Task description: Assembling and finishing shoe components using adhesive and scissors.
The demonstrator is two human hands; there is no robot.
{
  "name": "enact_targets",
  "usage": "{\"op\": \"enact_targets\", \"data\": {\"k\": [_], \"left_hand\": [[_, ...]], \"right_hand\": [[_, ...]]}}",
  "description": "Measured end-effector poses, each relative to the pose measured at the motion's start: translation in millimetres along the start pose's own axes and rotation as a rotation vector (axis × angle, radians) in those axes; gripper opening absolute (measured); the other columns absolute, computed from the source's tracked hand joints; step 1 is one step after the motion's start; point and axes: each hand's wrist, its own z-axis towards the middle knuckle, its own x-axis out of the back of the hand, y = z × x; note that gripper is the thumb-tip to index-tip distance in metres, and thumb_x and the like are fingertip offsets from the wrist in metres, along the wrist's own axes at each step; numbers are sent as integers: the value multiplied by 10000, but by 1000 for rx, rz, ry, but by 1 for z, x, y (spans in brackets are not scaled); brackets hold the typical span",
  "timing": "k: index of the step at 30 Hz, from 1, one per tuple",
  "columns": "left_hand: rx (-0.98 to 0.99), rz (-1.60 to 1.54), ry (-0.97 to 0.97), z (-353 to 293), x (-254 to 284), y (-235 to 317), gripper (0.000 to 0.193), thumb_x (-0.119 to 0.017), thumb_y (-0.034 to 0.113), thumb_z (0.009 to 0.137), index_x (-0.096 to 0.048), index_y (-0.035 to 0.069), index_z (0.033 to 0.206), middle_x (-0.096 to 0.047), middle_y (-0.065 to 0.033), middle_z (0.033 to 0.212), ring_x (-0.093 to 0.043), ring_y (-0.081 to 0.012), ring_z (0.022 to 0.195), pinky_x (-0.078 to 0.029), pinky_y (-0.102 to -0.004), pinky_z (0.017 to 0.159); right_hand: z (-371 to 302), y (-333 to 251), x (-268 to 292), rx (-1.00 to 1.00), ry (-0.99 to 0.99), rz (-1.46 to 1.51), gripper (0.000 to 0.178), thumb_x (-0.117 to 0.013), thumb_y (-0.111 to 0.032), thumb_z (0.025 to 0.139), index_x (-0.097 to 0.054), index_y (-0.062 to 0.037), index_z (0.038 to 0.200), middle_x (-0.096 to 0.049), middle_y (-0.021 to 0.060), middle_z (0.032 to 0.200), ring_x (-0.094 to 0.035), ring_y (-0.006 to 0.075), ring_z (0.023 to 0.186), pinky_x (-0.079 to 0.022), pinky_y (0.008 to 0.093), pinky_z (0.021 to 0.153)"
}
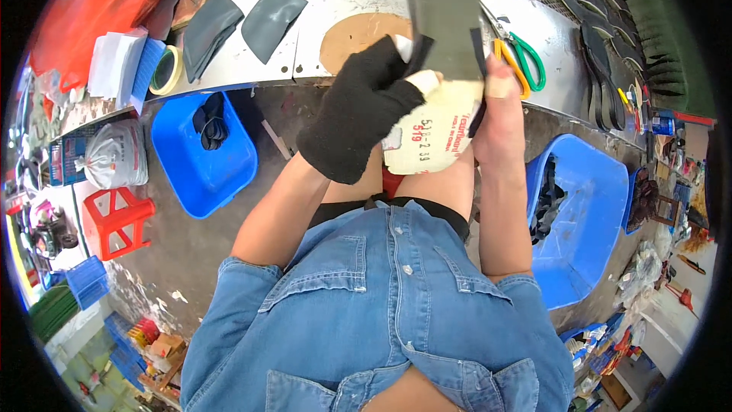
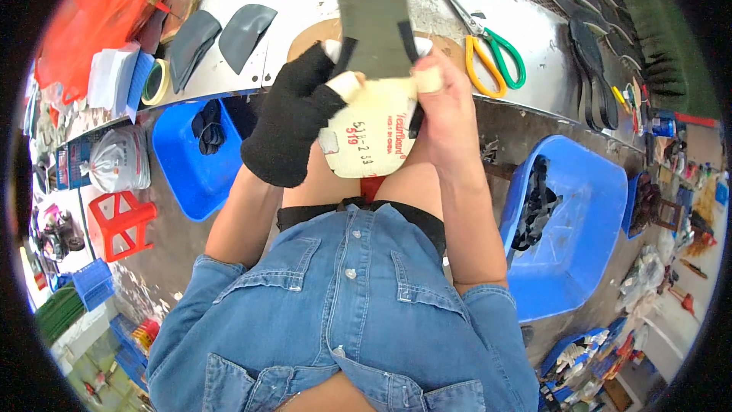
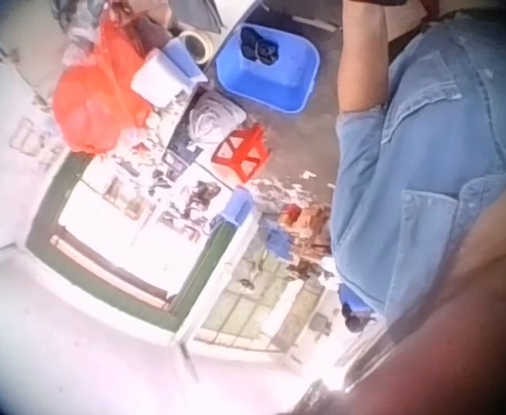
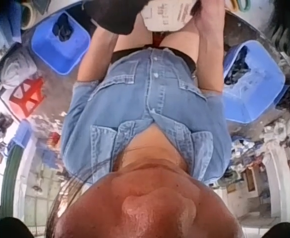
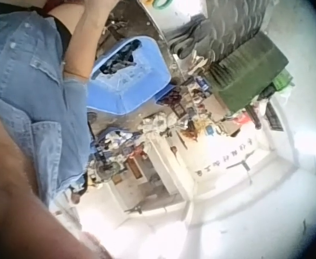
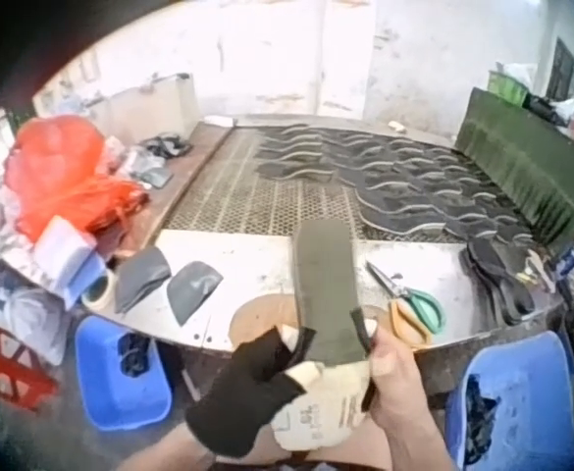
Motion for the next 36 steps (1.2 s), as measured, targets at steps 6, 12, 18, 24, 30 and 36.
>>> {"op": "enact_targets", "data": {"k": [6, 12, 18, 24, 30, 36], "left_hand": [[125, -193, 116, -5, 5, 6, 209, -600, 138, 881, -590, 0, 1038, -622, -28, 870, -554, -53, 755, -465, -217, 657], [77, -232, 154, -3, 2, -6, 198, -603, 107, 869, -582, 3, 1036, -623, -32, 898, -555, -63, 787, -468, -227, 681], [-3, -90, -1, -1, 7, -16, 243, -608, 108, 856, -557, 1, 1068, -623, -49, 905, -566, -78, 794, -477, -250, 683], [68, -284, 140, -6, -6, -9, 248, -607, 130, 859, -556, 5, 1067, -623, -42, 901, -568, -80, 787, -477, -257, 682], [45, -222, 132, -1, 11, -16, 262, -613, 132, 851, -562, 12, 1078, -628, -46, 912, -573, -87, 802, -478, -266, 698], [12, 73, -140, -4, 15, -13, 416, -678, 117, 789, -529, 15, 1163, -601, -59, 1012, -549, -105, 922, -463, -267, 798]], "right_hand": [[-13, -11, 9, -8, -141, -460, 163, -576, -138, 911, -634, 7, 958, -597, -32, 736, -522, 20, 632, -425, 180, 556], [-18, 0, 21, 29, -245, -339, 187, -604, -72, 874, -603, 17, 1039, -607, 17, 904, -571, 81, 831, -465, 232, 751], [-27, -1, 27, -54, -249, -276, 215, -648, -33, 831, -617, 29, 1034, -620, 36, 916, -596, 101, 789, -490, 243, 707], [-30, 5, 21, -15, -125, -408, 181, -664, -53, 823, -620, -2, 991, -608, 4, 805, -565, 66, 710, -453, 207, 632], [-32, 13, 25, 90, -211, -304, 465, -743, -58, 732, -566, -13, 1159, -577, 25, 867, -548, 80, 768, -441, 211, 628], [5, -26, 27, -10, 26, -53, 545, -685, -241, 806, -486, 2, 1252, -593, 44, 902, -569, 98, 758, -459, 237, 638]]}}
